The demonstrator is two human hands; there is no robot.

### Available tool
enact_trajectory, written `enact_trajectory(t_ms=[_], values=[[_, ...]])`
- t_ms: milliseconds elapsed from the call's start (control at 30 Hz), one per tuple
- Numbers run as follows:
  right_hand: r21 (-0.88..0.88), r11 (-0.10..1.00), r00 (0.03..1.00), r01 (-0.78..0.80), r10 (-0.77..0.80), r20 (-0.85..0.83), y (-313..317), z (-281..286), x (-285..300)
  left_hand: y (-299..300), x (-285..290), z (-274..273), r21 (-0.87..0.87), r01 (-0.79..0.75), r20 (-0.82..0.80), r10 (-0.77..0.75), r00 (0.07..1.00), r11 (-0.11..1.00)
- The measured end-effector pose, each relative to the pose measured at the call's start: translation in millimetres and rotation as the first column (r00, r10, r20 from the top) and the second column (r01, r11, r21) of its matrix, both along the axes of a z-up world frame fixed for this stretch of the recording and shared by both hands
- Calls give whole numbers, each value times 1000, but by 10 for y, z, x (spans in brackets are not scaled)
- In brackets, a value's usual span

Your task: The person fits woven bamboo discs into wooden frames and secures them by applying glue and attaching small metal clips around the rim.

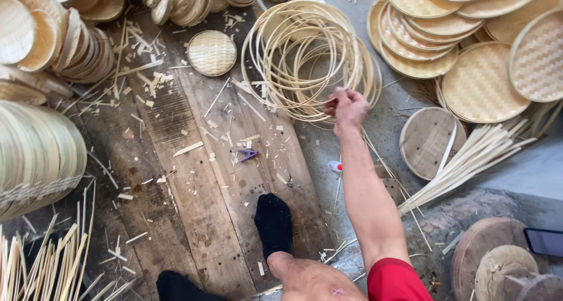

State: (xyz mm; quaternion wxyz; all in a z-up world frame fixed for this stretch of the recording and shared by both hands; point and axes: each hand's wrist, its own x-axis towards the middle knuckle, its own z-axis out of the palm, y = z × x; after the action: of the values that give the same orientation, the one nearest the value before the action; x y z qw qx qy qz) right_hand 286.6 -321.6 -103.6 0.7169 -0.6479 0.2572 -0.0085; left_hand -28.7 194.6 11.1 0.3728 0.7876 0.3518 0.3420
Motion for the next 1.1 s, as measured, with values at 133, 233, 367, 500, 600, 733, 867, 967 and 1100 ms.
enact_trajectory(t_ms=[133, 233, 367, 500, 600, 733, 867, 967, 1100], values=[[-81, 997, 993, 10, -1, 118, -9, 100, -227, -28, -104, -25, -14, -10, 0, 10, 1000, 1000], [-176, 970, 977, -168, 187, 100, 91, 176, -577, 4, -43, -33, -19, -5, 11, 5, 1000, 1000], [95, 795, 782, -600, 607, -141, 428, -5, -1224, -139, -25, -164, -71, 29, 28, -27, 999, 997], [585, 618, 606, -525, 754, -253, 1050, -445, -1731, -561, -234, -532, -338, -21, 0, 22, 1000, 941], [721, 545, 652, -427, 738, -172, 1295, -622, -1784, -782, -321, -864, -565, -170, -18, 194, 981, 808], [641, 670, 785, -374, 597, -164, 1209, -602, -1467, -1049, -430, -1222, -818, -216, -59, 296, 953, 533], [356, 839, 812, -412, 515, -274, 879, -492, -1250, -1520, -465, -1604, -852, -242, -130, 259, 957, 465], [-97, 750, 755, -654, 641, -138, 827, -433, -1354, -1737, -494, -1799, -877, -153, -40, 250, 967, 454], [-546, 572, 684, -613, 729, -4, 1063, -385, -1529, -1622, -545, -1806, -641, -352, -405, 89, 910, 682]])
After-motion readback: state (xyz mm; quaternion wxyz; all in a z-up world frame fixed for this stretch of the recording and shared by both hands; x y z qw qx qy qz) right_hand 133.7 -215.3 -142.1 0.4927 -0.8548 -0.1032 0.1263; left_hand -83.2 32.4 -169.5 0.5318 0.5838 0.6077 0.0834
